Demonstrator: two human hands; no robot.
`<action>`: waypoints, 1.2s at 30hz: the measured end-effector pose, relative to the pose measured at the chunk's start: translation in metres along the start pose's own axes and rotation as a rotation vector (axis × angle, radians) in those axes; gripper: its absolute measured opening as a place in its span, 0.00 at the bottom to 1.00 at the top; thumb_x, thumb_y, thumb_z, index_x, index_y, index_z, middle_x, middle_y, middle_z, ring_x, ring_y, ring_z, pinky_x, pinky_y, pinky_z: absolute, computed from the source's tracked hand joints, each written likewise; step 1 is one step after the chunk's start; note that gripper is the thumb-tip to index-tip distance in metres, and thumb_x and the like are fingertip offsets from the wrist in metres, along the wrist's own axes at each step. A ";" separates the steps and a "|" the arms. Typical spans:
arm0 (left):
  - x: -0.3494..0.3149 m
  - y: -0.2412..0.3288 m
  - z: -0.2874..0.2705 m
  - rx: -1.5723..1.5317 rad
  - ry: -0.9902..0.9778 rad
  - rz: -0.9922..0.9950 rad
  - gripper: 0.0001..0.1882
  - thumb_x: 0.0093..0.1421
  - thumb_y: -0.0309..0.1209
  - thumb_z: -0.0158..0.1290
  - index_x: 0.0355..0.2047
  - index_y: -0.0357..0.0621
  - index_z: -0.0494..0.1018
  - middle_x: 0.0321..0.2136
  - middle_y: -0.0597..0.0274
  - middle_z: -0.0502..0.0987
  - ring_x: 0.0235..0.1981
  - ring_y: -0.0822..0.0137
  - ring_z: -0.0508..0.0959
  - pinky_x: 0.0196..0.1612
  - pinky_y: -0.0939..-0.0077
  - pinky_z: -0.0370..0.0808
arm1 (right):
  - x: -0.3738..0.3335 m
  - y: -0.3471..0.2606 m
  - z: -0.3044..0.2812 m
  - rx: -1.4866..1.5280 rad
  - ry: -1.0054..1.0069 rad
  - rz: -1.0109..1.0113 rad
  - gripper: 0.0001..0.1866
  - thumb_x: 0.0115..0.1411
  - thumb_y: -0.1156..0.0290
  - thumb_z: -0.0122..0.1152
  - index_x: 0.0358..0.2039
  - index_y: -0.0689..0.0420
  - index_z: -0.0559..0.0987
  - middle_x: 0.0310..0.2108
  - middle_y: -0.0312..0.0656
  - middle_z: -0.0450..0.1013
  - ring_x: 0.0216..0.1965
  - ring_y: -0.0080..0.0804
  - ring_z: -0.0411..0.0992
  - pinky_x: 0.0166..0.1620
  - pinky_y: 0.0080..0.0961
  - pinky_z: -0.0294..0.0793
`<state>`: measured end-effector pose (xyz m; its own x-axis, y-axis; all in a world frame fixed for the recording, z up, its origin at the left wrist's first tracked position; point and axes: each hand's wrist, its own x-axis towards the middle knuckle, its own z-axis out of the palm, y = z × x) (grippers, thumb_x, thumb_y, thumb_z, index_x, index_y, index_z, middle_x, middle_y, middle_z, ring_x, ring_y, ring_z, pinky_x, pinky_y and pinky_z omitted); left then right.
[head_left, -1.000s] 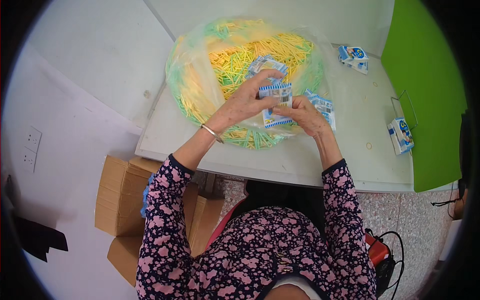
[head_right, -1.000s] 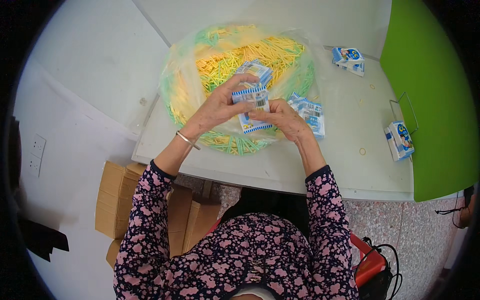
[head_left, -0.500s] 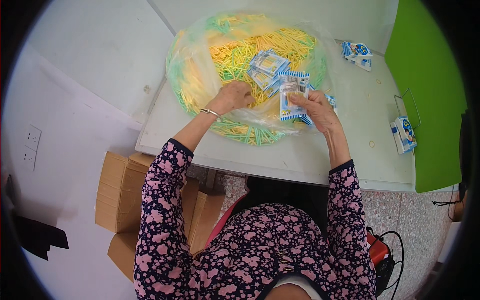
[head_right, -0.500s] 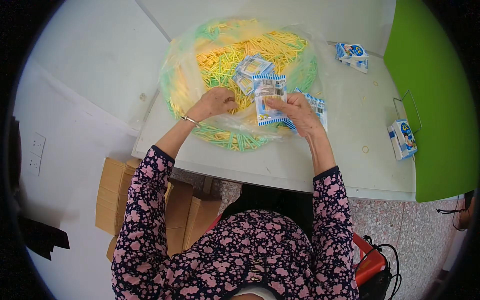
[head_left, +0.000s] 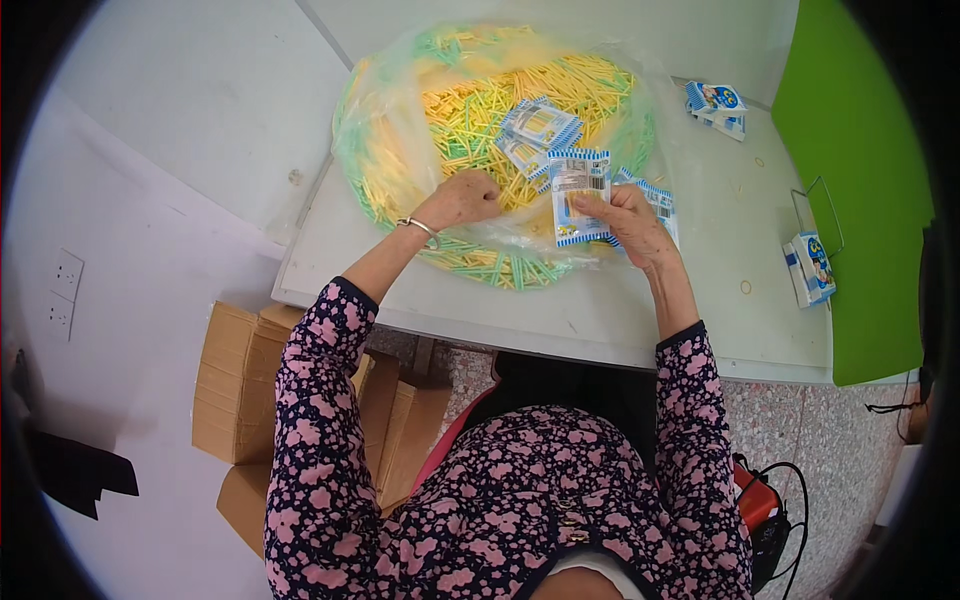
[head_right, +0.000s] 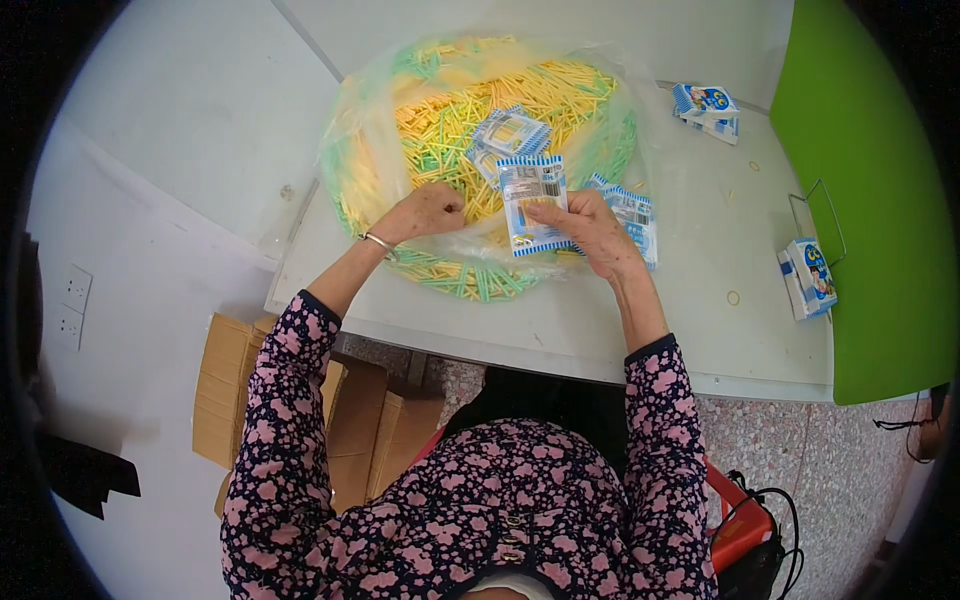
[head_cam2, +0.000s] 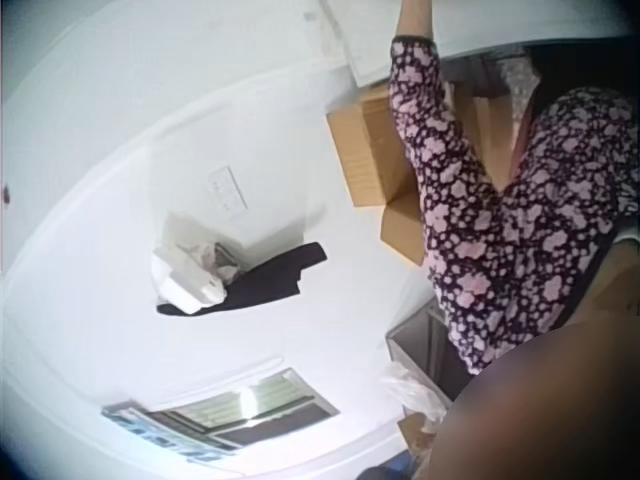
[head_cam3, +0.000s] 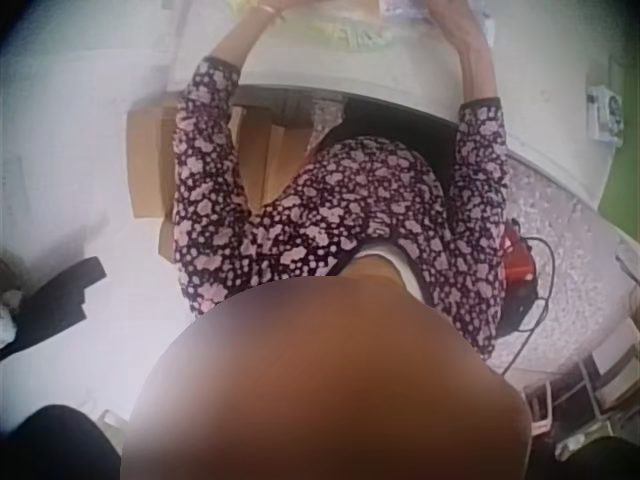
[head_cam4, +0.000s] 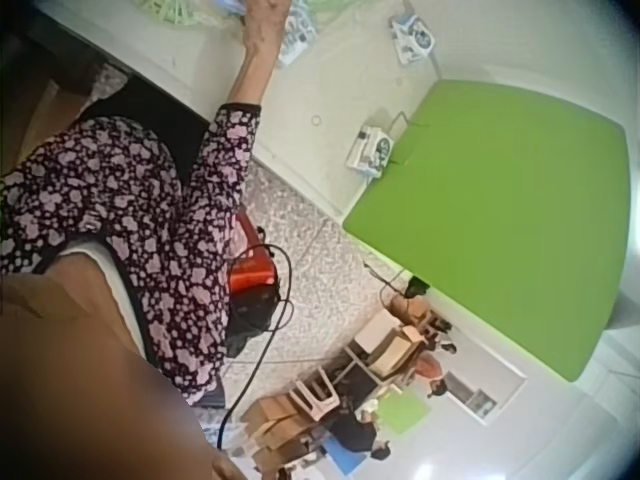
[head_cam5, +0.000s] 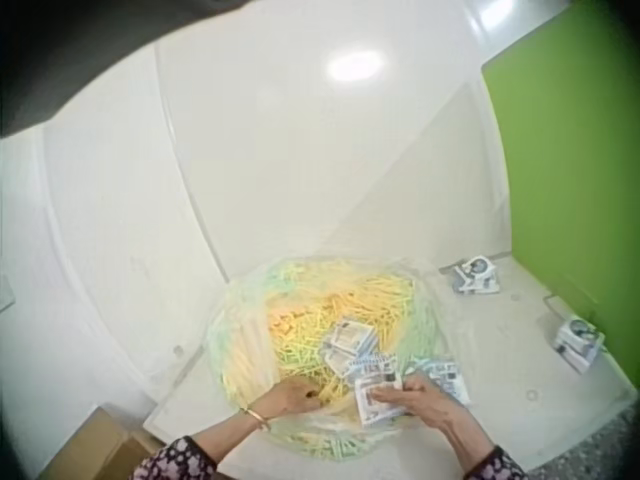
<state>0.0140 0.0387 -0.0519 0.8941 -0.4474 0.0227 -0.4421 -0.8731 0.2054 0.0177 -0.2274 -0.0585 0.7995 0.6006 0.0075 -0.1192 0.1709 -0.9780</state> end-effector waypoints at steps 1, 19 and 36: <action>-0.001 0.001 -0.003 -0.024 0.056 -0.039 0.11 0.47 0.32 0.49 0.17 0.35 0.66 0.20 0.52 0.70 0.23 0.56 0.69 0.30 0.67 0.68 | 0.000 0.003 -0.002 0.004 0.010 0.008 0.13 0.53 0.65 0.62 0.33 0.63 0.79 0.30 0.36 0.75 0.29 0.16 0.71 0.34 0.14 0.68; 0.009 0.003 0.007 -0.140 0.231 -0.154 0.09 0.46 0.27 0.50 0.27 0.37 0.66 0.19 0.53 0.71 0.22 0.63 0.73 0.27 0.73 0.70 | 0.002 0.002 0.005 -0.102 -0.034 0.026 0.14 0.52 0.63 0.63 0.30 0.62 0.80 0.27 0.35 0.75 0.27 0.15 0.69 0.32 0.13 0.67; 0.003 0.004 -0.016 -0.362 0.242 -0.253 0.15 0.48 0.25 0.52 0.36 0.36 0.64 0.17 0.67 0.64 0.20 0.77 0.67 0.25 0.81 0.67 | 0.000 0.004 0.005 -0.074 -0.030 0.062 0.15 0.51 0.63 0.63 0.31 0.63 0.79 0.27 0.36 0.76 0.27 0.16 0.70 0.33 0.14 0.69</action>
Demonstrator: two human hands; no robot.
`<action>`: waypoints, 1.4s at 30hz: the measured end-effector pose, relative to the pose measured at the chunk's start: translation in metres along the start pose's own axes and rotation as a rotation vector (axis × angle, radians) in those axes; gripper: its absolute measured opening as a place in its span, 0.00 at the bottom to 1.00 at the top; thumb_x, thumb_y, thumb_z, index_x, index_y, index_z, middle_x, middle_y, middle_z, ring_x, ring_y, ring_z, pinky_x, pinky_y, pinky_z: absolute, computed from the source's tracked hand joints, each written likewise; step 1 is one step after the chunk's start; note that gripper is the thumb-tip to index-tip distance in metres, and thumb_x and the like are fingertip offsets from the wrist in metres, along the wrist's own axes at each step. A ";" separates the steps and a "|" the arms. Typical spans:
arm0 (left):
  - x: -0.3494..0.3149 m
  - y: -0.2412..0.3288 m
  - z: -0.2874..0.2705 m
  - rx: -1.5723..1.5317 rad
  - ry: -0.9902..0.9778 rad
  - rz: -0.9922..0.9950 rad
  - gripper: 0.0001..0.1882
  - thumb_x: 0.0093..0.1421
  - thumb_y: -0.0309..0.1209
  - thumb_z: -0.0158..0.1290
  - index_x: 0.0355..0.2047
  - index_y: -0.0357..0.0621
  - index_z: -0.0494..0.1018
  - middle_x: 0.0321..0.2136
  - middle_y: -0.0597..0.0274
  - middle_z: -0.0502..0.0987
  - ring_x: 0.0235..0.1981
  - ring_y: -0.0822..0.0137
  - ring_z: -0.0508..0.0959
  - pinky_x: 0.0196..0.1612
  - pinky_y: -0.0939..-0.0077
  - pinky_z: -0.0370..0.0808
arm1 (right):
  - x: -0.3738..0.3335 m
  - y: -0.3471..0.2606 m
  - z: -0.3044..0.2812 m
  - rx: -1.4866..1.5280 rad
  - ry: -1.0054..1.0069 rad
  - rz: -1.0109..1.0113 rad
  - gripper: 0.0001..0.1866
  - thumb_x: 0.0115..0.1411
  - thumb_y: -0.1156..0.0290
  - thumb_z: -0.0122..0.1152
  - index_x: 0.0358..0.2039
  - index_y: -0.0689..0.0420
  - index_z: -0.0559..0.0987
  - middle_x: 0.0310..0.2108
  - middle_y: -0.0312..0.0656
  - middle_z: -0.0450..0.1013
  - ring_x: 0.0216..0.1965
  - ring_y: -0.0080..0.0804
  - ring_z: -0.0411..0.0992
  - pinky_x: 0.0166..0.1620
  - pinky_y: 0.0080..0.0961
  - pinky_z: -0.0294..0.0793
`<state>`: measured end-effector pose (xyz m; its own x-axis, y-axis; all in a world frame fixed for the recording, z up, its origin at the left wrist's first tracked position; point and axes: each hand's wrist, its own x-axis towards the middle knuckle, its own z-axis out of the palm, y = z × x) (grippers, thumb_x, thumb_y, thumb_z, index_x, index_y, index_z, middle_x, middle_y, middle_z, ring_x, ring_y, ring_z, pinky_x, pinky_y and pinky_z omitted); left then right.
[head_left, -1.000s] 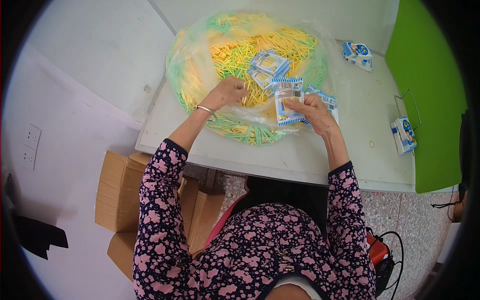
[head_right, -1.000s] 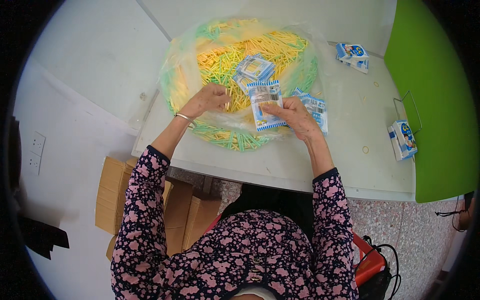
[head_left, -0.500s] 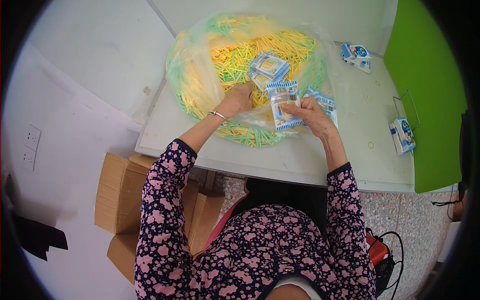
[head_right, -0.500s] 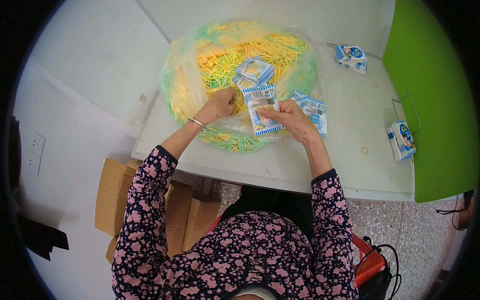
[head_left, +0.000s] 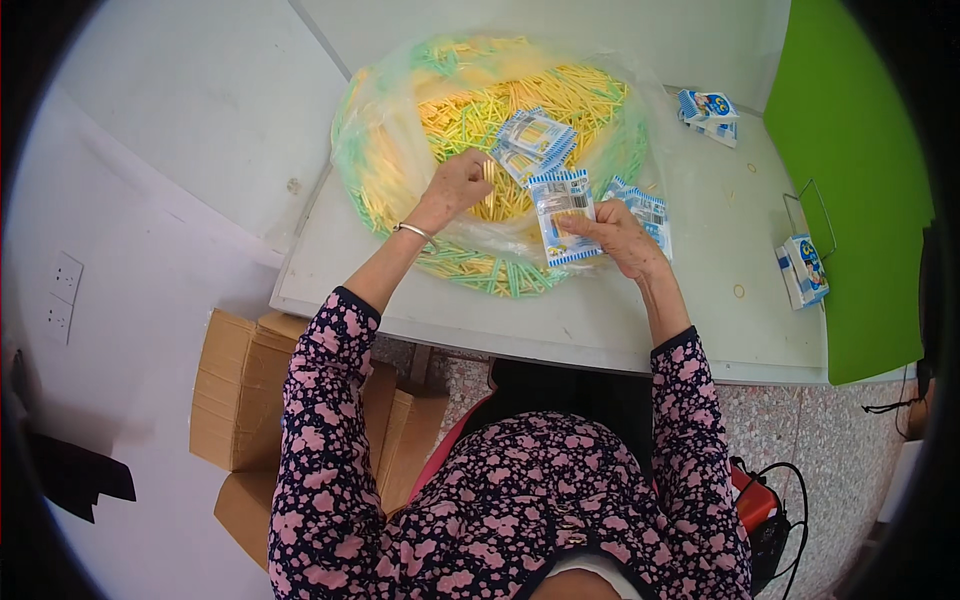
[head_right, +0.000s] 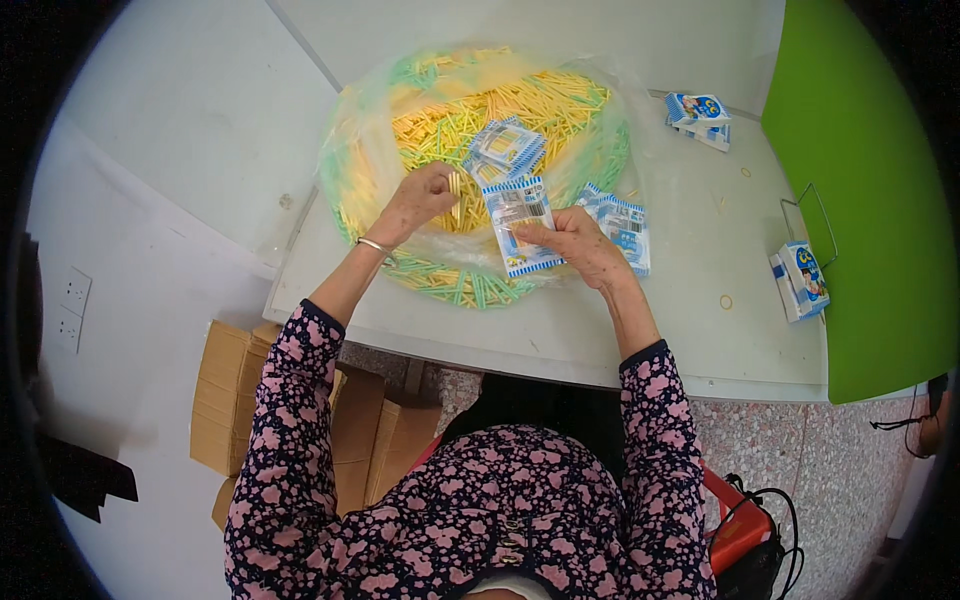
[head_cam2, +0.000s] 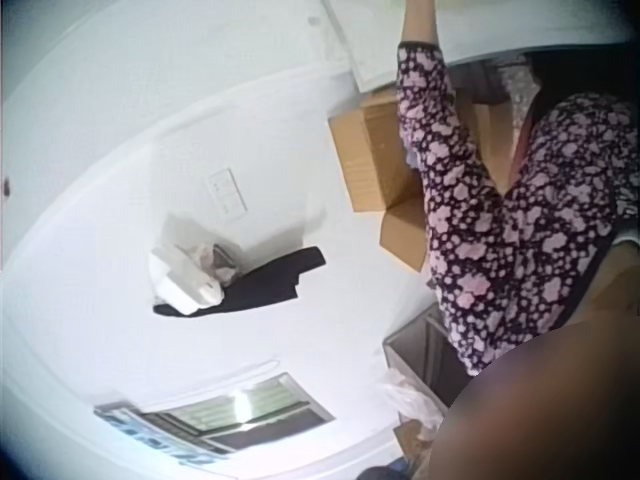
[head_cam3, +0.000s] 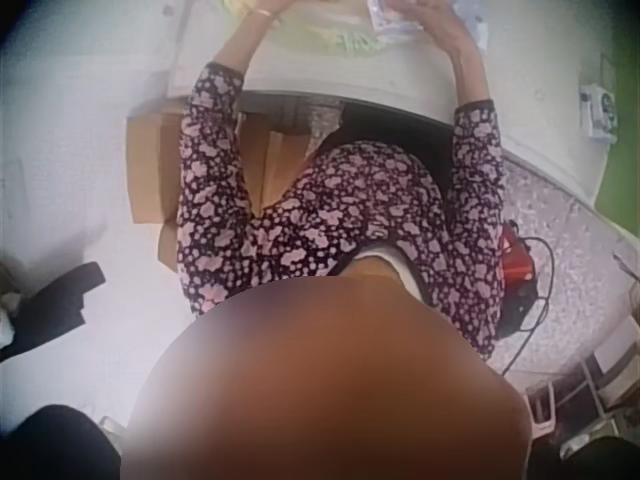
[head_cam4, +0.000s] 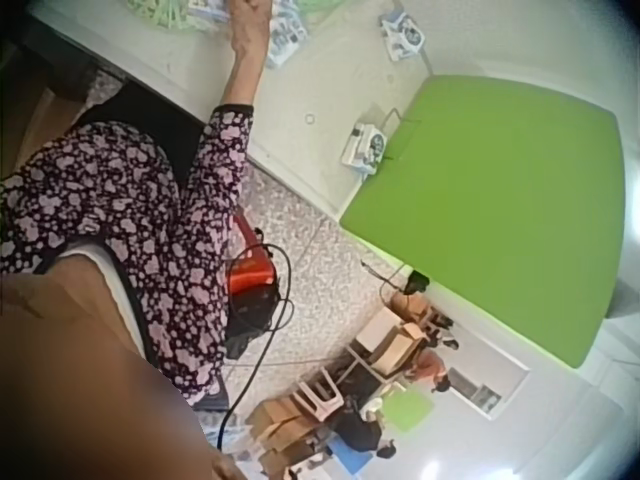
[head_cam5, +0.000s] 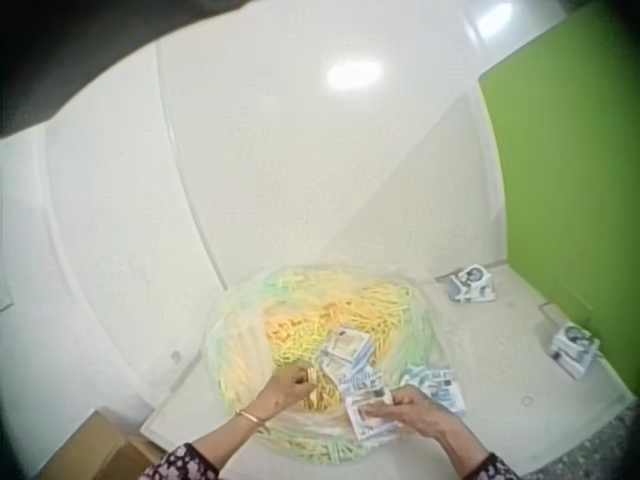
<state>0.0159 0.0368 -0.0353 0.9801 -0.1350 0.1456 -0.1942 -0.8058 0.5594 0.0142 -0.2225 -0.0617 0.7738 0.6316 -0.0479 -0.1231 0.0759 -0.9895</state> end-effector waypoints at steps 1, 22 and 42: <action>-0.001 -0.005 0.000 -0.132 0.064 0.025 0.15 0.50 0.25 0.52 0.38 0.37 0.64 0.17 0.68 0.65 0.21 0.77 0.67 0.25 0.82 0.67 | 0.001 0.001 0.002 -0.015 -0.005 -0.011 0.15 0.51 0.62 0.63 0.31 0.63 0.79 0.27 0.35 0.75 0.26 0.14 0.69 0.31 0.13 0.67; -0.021 0.085 -0.020 -0.769 -0.071 0.115 0.13 0.55 0.23 0.50 0.42 0.41 0.68 0.30 0.67 0.75 0.31 0.79 0.72 0.37 0.84 0.70 | -0.007 -0.016 0.014 -0.072 -0.137 0.050 0.12 0.53 0.62 0.62 0.27 0.59 0.80 0.17 0.26 0.69 0.16 0.08 0.56 0.16 0.11 0.49; -0.017 0.087 0.005 -0.545 -0.182 0.193 0.14 0.54 0.25 0.52 0.42 0.39 0.68 0.38 0.62 0.72 0.41 0.75 0.70 0.42 0.81 0.69 | -0.003 -0.011 0.011 0.061 -0.105 -0.054 0.13 0.49 0.66 0.66 0.31 0.62 0.79 0.26 0.35 0.75 0.24 0.14 0.67 0.27 0.13 0.62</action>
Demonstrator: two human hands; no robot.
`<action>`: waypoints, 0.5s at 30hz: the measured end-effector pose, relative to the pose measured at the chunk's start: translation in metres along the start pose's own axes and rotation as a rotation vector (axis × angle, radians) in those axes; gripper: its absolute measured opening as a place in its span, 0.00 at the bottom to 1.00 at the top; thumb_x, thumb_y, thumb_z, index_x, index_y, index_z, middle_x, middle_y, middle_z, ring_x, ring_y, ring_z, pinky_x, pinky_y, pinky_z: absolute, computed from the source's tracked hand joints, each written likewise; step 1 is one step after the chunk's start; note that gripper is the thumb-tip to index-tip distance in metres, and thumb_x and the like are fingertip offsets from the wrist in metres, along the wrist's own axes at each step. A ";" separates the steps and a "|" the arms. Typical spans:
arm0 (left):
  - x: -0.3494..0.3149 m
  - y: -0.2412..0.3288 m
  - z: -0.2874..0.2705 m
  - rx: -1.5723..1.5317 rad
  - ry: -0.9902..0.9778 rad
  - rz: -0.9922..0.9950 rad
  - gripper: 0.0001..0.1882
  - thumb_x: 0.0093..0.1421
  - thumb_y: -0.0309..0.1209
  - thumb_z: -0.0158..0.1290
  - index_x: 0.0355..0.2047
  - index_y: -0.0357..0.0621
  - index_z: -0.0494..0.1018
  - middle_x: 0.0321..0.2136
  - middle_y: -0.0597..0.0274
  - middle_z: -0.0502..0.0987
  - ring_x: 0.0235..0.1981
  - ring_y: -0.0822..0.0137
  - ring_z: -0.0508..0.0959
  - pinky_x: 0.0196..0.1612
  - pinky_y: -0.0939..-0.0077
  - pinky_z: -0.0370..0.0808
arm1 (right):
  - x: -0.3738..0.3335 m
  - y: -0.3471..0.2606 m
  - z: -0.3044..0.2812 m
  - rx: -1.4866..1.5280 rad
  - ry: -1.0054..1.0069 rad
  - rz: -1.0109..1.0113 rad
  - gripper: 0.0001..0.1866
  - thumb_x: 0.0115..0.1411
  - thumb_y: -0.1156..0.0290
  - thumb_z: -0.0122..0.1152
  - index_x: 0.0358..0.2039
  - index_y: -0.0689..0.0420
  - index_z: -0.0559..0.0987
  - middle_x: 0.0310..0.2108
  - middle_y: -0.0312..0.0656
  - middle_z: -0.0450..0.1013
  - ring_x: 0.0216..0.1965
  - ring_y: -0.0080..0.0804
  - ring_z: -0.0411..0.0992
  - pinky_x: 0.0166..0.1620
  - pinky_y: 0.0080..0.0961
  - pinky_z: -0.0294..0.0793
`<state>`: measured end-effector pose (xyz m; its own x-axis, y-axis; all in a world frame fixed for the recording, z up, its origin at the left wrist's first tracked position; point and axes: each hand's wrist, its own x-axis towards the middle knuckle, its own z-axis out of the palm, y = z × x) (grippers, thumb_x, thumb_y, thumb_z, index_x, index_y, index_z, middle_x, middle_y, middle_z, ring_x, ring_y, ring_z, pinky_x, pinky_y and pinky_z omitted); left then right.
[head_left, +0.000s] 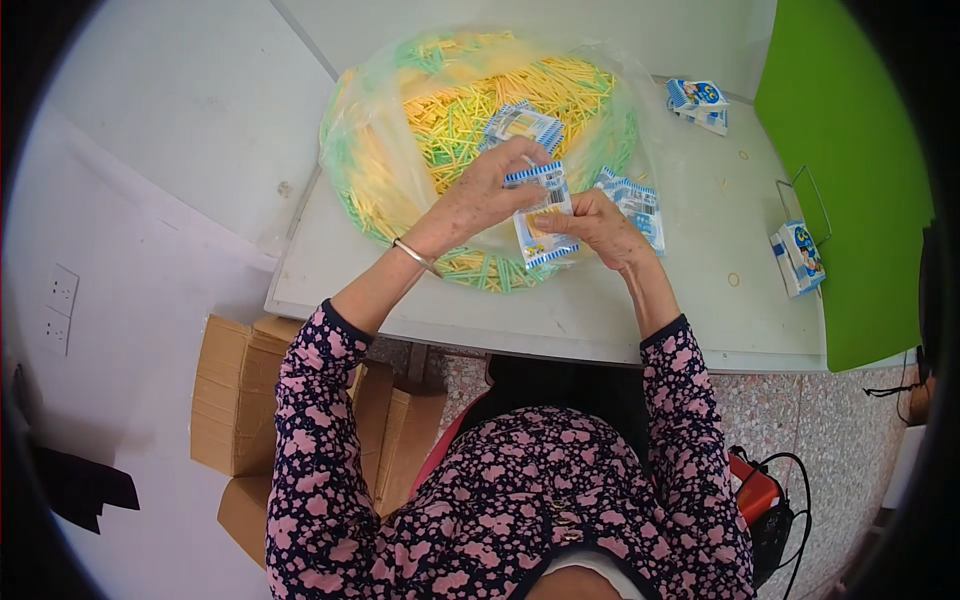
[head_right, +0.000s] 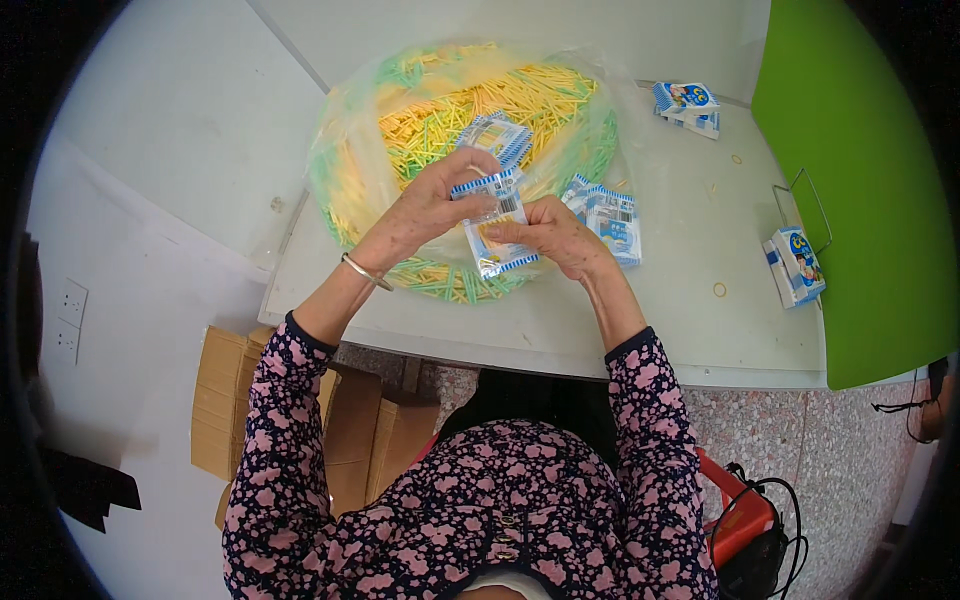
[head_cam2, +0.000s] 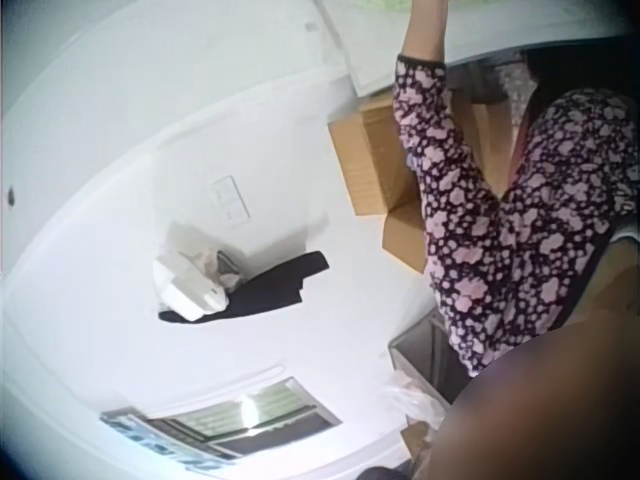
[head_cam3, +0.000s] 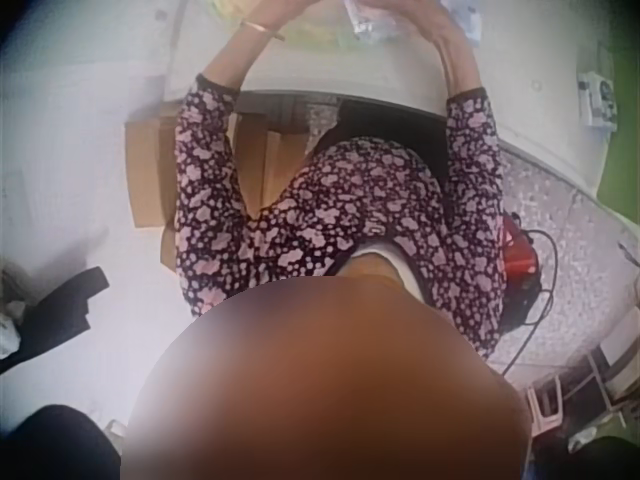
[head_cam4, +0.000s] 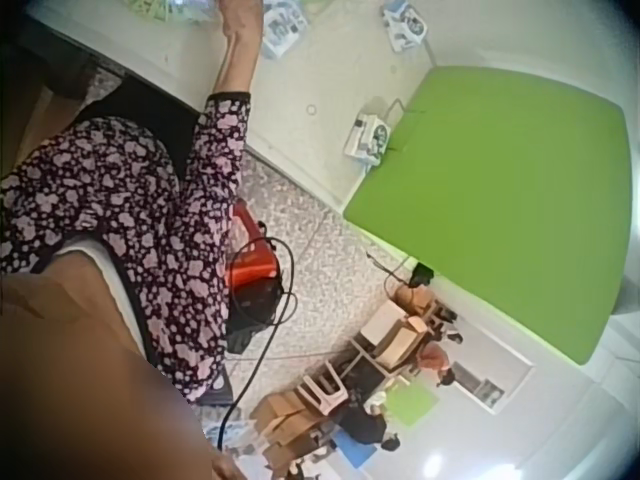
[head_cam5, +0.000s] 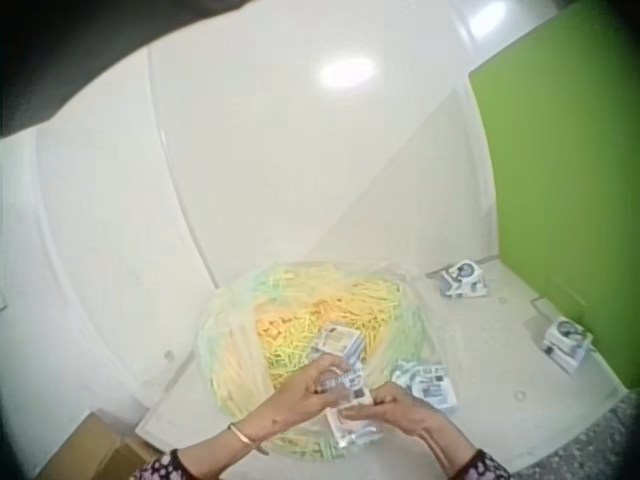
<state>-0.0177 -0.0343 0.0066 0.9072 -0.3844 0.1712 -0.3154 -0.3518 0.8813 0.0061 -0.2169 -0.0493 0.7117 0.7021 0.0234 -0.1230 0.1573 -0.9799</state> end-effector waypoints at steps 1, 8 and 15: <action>0.002 0.000 0.002 -0.034 0.025 -0.019 0.15 0.52 0.27 0.52 0.40 0.38 0.67 0.35 0.62 0.72 0.38 0.73 0.70 0.41 0.79 0.68 | -0.002 -0.004 0.000 -0.029 0.017 0.003 0.13 0.49 0.66 0.66 0.30 0.62 0.80 0.26 0.35 0.75 0.24 0.15 0.68 0.27 0.13 0.62; 0.017 -0.003 0.007 0.055 0.013 0.024 0.17 0.48 0.30 0.55 0.37 0.36 0.67 0.34 0.56 0.73 0.37 0.68 0.72 0.42 0.76 0.67 | -0.009 -0.005 -0.008 -0.042 0.065 0.024 0.13 0.48 0.66 0.66 0.31 0.62 0.79 0.28 0.36 0.76 0.26 0.16 0.71 0.32 0.13 0.66; 0.026 -0.003 0.008 0.189 0.022 0.092 0.21 0.48 0.35 0.55 0.39 0.34 0.68 0.32 0.55 0.73 0.35 0.65 0.72 0.42 0.74 0.68 | -0.008 0.006 -0.022 -0.062 0.087 0.024 0.14 0.50 0.65 0.64 0.32 0.63 0.79 0.28 0.37 0.76 0.29 0.16 0.71 0.35 0.13 0.67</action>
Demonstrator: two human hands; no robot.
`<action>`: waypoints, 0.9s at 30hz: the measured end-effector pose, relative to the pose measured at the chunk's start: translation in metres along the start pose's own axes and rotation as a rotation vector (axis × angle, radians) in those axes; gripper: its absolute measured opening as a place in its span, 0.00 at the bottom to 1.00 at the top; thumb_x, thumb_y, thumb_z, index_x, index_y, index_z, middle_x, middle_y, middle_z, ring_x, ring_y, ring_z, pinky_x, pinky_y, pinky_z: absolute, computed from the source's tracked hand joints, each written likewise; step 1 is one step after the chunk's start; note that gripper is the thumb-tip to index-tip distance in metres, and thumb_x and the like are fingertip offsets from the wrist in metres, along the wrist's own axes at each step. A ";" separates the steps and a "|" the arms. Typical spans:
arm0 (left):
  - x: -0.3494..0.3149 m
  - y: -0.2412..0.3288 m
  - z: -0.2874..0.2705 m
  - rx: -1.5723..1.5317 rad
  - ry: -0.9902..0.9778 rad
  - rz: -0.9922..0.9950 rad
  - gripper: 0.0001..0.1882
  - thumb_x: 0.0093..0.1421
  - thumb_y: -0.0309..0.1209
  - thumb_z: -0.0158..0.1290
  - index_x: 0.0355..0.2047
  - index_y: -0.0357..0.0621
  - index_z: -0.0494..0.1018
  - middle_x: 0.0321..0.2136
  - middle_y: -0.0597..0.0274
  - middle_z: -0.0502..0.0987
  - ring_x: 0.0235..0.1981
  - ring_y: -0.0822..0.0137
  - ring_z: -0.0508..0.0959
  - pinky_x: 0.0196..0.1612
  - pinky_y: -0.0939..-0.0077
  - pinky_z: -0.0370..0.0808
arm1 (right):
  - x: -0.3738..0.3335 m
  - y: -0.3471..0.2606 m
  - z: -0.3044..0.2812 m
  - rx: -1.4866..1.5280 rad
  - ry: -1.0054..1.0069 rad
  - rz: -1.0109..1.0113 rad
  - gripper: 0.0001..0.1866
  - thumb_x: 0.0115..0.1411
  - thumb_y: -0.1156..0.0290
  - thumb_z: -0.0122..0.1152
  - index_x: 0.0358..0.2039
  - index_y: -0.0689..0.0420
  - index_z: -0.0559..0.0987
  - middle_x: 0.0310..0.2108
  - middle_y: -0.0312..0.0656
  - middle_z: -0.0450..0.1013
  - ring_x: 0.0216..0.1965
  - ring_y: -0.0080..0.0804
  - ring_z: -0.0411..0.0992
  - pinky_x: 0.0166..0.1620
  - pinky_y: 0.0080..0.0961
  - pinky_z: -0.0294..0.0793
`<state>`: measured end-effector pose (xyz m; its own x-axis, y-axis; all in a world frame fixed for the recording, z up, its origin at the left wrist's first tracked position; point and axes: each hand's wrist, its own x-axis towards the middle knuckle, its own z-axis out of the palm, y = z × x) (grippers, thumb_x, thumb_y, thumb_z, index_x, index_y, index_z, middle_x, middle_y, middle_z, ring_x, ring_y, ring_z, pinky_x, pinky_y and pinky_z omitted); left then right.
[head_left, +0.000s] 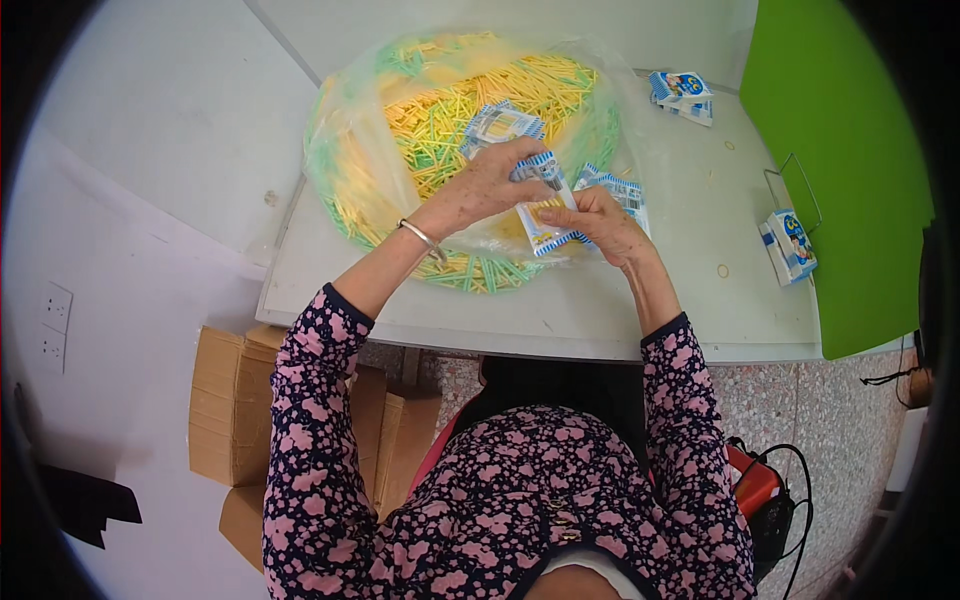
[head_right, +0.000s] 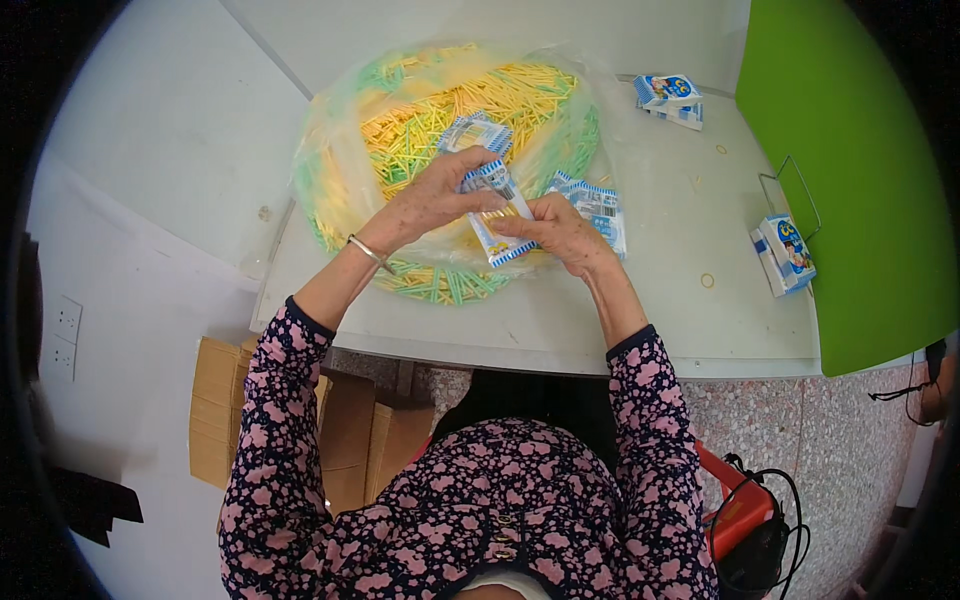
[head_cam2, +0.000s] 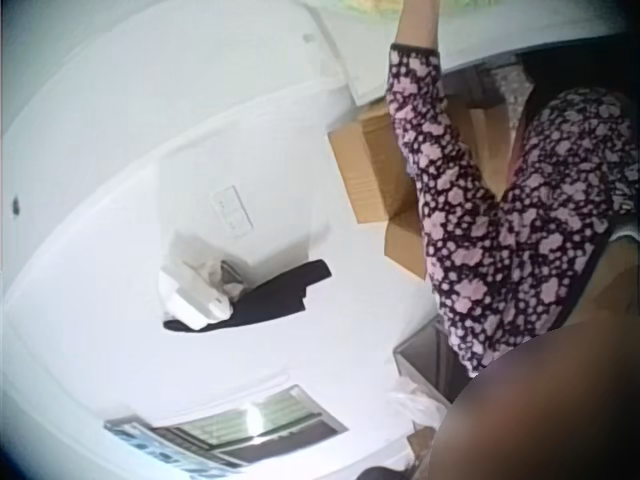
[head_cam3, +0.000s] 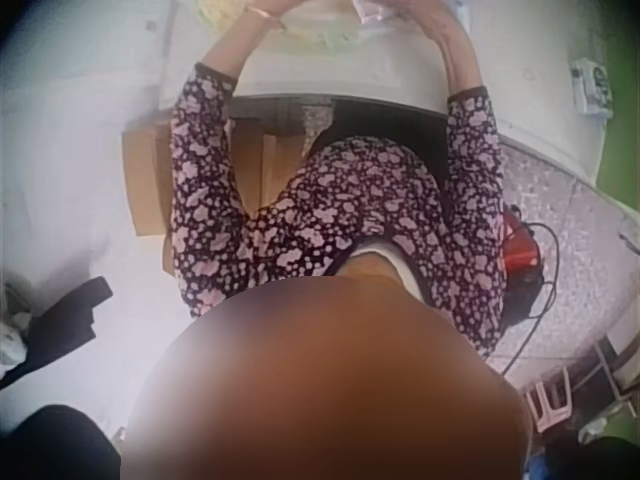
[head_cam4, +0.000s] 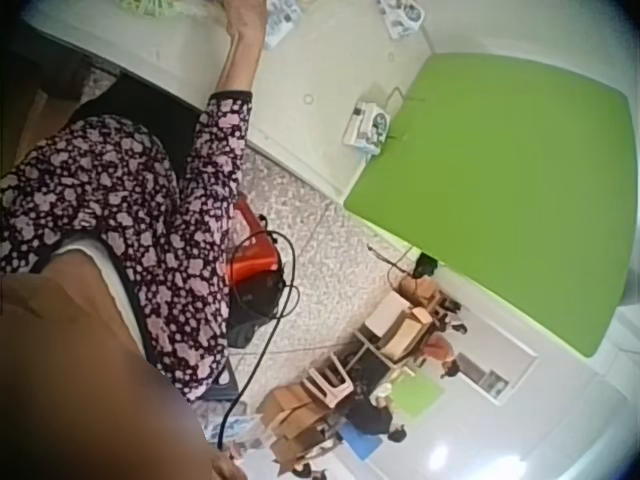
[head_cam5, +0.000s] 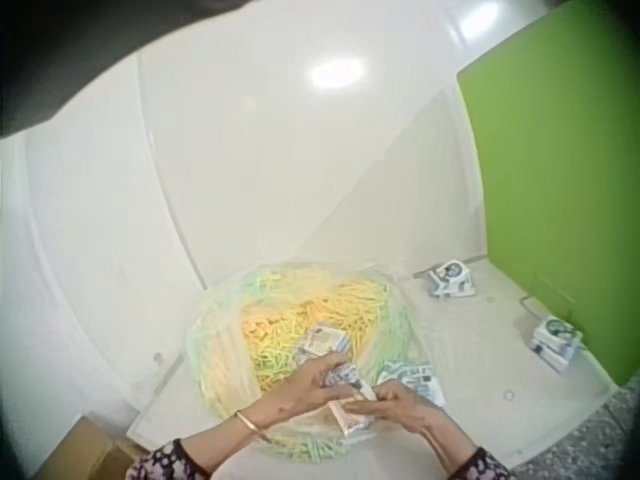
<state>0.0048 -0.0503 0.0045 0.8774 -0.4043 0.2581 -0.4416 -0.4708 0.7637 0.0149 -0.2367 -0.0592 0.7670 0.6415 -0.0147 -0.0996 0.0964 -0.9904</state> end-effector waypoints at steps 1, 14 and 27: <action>0.001 -0.001 -0.002 0.040 -0.073 -0.028 0.19 0.49 0.32 0.56 0.39 0.35 0.68 0.31 0.61 0.73 0.34 0.72 0.71 0.40 0.79 0.68 | -0.001 0.000 0.001 0.007 -0.018 0.004 0.14 0.50 0.65 0.64 0.32 0.63 0.79 0.28 0.37 0.76 0.29 0.16 0.71 0.35 0.13 0.67; 0.055 -0.038 -0.040 0.008 0.148 -0.064 0.19 0.48 0.34 0.57 0.38 0.37 0.68 0.28 0.57 0.74 0.25 0.68 0.71 0.32 0.78 0.70 | -0.014 0.032 -0.084 -0.360 0.723 -0.187 0.17 0.53 0.60 0.58 0.31 0.64 0.78 0.27 0.39 0.74 0.27 0.24 0.69 0.33 0.17 0.67; 0.054 -0.048 0.012 0.658 0.345 0.103 0.24 0.48 0.40 0.58 0.43 0.43 0.68 0.45 0.51 0.69 0.49 0.53 0.67 0.51 0.63 0.62 | -0.013 0.072 -0.068 -1.216 1.042 -0.027 0.20 0.48 0.56 0.60 0.34 0.59 0.74 0.42 0.41 0.65 0.45 0.43 0.58 0.48 0.40 0.53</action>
<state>0.0710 -0.0594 -0.0253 0.7867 -0.2534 0.5629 -0.4501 -0.8595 0.2422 0.0404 -0.2896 -0.1397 0.8882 -0.1740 0.4252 0.0705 -0.8629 -0.5004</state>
